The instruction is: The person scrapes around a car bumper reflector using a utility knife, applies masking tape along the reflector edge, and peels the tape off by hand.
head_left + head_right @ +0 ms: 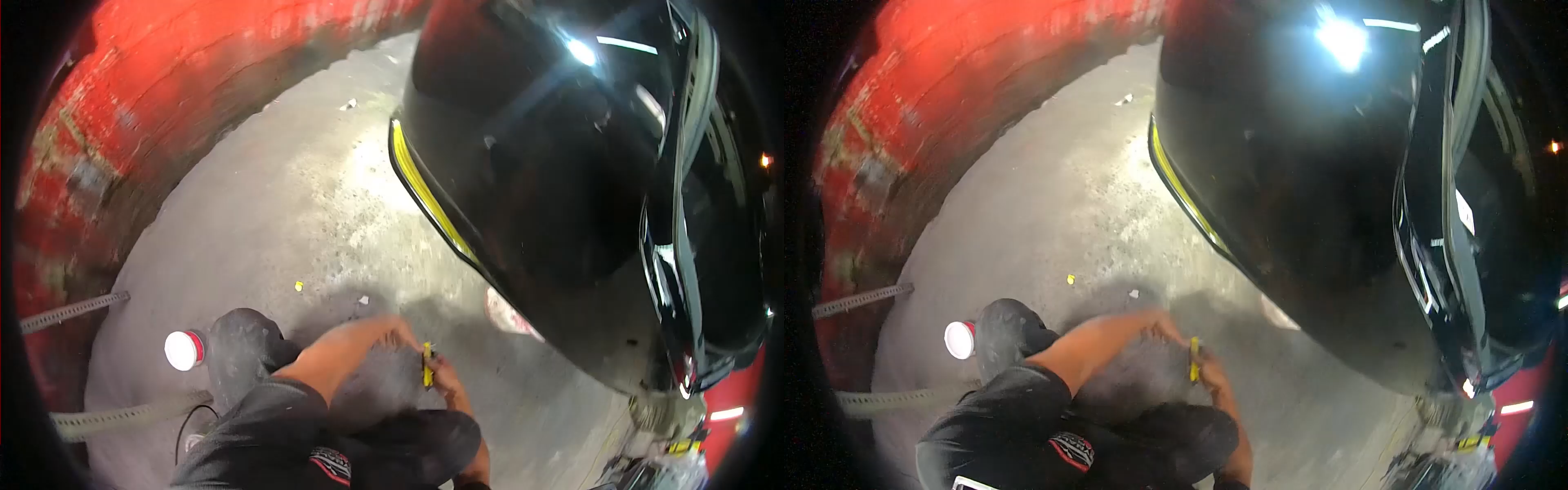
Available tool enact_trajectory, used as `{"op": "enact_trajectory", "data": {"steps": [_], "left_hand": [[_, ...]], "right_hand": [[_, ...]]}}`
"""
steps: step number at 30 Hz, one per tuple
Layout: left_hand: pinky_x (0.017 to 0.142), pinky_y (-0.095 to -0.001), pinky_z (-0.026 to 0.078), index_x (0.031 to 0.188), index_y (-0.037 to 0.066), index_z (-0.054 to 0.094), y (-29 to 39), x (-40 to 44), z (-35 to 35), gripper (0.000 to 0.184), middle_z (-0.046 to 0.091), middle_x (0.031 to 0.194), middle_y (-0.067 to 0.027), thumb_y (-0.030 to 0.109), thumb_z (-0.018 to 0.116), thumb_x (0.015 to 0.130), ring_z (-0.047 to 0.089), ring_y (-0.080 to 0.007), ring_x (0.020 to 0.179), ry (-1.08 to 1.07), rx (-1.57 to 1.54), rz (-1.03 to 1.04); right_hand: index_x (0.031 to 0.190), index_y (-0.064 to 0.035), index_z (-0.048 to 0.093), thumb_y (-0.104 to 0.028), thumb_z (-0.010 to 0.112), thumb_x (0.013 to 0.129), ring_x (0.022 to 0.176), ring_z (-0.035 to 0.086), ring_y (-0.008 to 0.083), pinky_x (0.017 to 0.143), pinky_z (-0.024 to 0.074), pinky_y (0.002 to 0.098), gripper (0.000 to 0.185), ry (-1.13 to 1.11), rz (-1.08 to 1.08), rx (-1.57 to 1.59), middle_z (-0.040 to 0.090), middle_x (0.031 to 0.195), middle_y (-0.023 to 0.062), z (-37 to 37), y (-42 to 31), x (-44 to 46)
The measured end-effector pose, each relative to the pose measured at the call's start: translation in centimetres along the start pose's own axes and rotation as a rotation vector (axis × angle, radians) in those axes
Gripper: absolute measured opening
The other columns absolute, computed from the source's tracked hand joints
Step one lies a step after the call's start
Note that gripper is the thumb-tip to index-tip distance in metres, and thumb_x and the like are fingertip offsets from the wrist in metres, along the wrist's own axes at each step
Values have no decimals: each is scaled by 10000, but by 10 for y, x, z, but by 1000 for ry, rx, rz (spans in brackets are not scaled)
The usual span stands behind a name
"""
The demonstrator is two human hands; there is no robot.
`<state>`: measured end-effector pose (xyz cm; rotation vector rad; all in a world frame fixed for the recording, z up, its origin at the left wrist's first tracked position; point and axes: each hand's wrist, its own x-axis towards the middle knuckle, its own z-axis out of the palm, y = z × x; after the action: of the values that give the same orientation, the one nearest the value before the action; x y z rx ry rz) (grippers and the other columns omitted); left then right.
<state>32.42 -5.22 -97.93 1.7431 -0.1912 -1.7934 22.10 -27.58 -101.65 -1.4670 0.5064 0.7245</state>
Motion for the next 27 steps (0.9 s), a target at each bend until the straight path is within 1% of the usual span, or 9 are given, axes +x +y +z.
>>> {"op": "enact_trajectory", "data": {"steps": [1,2,3,6,8,12,14,17,27], "left_hand": [[961,-466,488,1403,55,471,-24,106,-31,984,462,1431,-198,699,721,704,538,-316,1204,118,142,156],[846,-426,531,1254,31,589,-45,229,-53,785,608,1260,-186,618,722,751,622,-247,1039,830,514,352],[770,-392,529,1092,31,665,-7,72,-79,565,700,1028,-154,513,691,797,651,-211,891,549,245,329],[720,-341,513,1059,37,687,5,30,-100,298,702,878,-110,259,537,928,641,-183,794,893,-540,900],[768,-357,509,1077,29,683,18,-6,-71,363,706,904,-106,332,524,958,642,-214,821,985,-627,596],[911,-422,470,1216,46,611,25,39,33,559,654,1143,-126,528,434,996,619,-247,1020,386,-50,169],[956,-409,460,1321,87,495,18,57,83,526,564,1299,-131,503,374,1024,583,-254,1139,-50,-672,398],[988,-390,458,1355,117,410,61,58,94,413,506,1365,-111,395,328,1061,551,-241,1203,-158,-790,526],[974,-389,482,1412,136,422,136,-14,122,379,523,1291,-39,194,453,1039,549,-175,1150,-306,-805,651]], "right_hand": [[1270,-13,489,-155,559,968,851,590,187,743,505,349,341,33,28,14,601,975,52,-8,16,-10],[1200,10,499,-195,563,978,837,602,202,713,517,373,308,190,74,77,595,948,71,-11,19,-17],[1169,15,503,-204,563,981,827,609,211,702,524,384,295,239,0,170,593,939,81,-17,32,-13],[1157,39,503,-209,563,984,805,625,227,695,540,402,308,348,-66,278,594,934,113,-33,54,-18],[1176,50,502,-214,551,991,801,624,232,700,539,403,326,317,-72,365,603,956,126,-19,45,-36],[1193,42,515,-238,540,997,816,632,231,705,537,396,343,373,-25,580,616,1008,132,2,-2,-67],[1259,35,487,-277,571,981,848,644,226,716,536,388,426,274,-158,421,631,1029,132,-1,4,-62],[1262,29,512,-234,626,948,846,650,209,702,530,360,425,545,-245,-337,641,1002,131,-5,-21,-78],[1243,-28,560,-80,602,898,814,675,317,705,536,397,351,1175,-763,-529,643,963,185,9,-62,-159]]}}
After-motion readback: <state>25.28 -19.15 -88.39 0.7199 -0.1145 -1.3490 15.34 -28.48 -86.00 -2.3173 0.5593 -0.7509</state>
